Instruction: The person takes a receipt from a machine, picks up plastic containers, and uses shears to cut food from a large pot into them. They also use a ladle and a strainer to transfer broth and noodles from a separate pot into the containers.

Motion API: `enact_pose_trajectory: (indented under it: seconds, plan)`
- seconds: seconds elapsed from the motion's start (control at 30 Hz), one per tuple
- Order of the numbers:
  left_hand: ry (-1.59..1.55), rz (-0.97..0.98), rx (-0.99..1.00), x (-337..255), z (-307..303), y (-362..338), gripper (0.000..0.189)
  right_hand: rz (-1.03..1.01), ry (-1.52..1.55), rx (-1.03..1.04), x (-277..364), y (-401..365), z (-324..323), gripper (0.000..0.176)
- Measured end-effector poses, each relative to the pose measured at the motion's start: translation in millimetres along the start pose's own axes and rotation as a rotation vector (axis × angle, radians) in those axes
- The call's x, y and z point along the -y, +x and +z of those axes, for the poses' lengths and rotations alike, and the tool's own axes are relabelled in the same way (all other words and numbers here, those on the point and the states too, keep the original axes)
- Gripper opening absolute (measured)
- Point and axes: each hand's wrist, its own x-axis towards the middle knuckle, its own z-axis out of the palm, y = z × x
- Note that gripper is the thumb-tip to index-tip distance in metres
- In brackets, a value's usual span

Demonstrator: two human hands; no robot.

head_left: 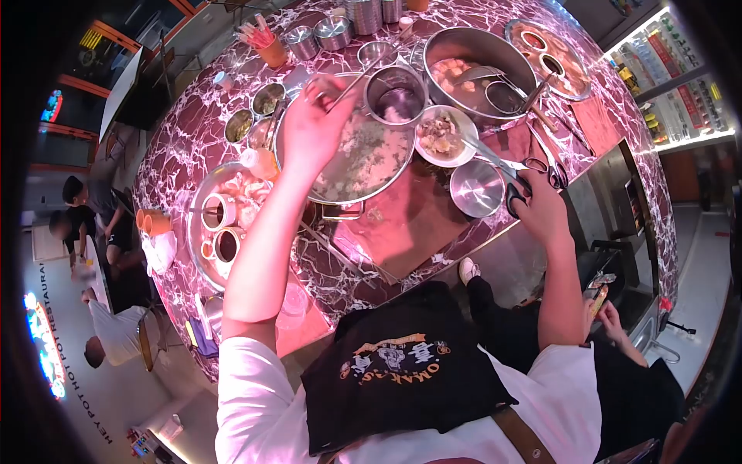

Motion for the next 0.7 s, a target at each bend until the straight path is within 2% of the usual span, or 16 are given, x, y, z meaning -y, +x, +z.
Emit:
enact_pose_trajectory:
  seconds: [0.07, 0.17, 0.27, 0.3, 0.4, 0.53, 0.57, 0.7]
  plan:
    - [0.075, -0.049, -0.046, 14.7, -15.7, -19.2, 0.016, -0.026, -0.159, 0.093, -5.0, 7.9, 11.5, 0.041]
    - [0.014, -0.154, -0.079, 23.9, -31.7, -50.0, 0.014, -0.070, -0.362, 0.220, -8.5, 32.0, 36.4, 0.038]
    - [0.098, -0.151, -0.112, 65.6, -40.8, -78.8, 0.013, -0.072, -0.444, 0.233, -19.6, 47.6, 73.4, 0.040]
    - [0.097, -0.229, -0.105, 59.6, -42.1, -87.3, 0.012, -0.071, -0.443, 0.222, -21.8, 51.6, 82.5, 0.037]
    - [0.063, -0.351, -0.104, 76.0, -45.3, -107.7, 0.012, -0.012, -0.265, 0.219, -35.7, 49.0, 93.6, 0.033]
    - [0.021, -0.386, -0.116, 86.3, -49.6, -127.4, 0.011, 0.069, 0.152, 0.217, -61.9, 30.5, 99.9, 0.044]
    - [0.036, -0.397, -0.096, 88.2, -52.0, -130.5, 0.011, 0.022, 0.228, 0.182, -72.0, 27.2, 107.0, 0.044]
    - [0.052, -0.352, -0.149, 80.9, -50.9, -137.3, 0.013, 0.237, 0.706, 0.345, -82.1, 21.2, 107.2, 0.033]
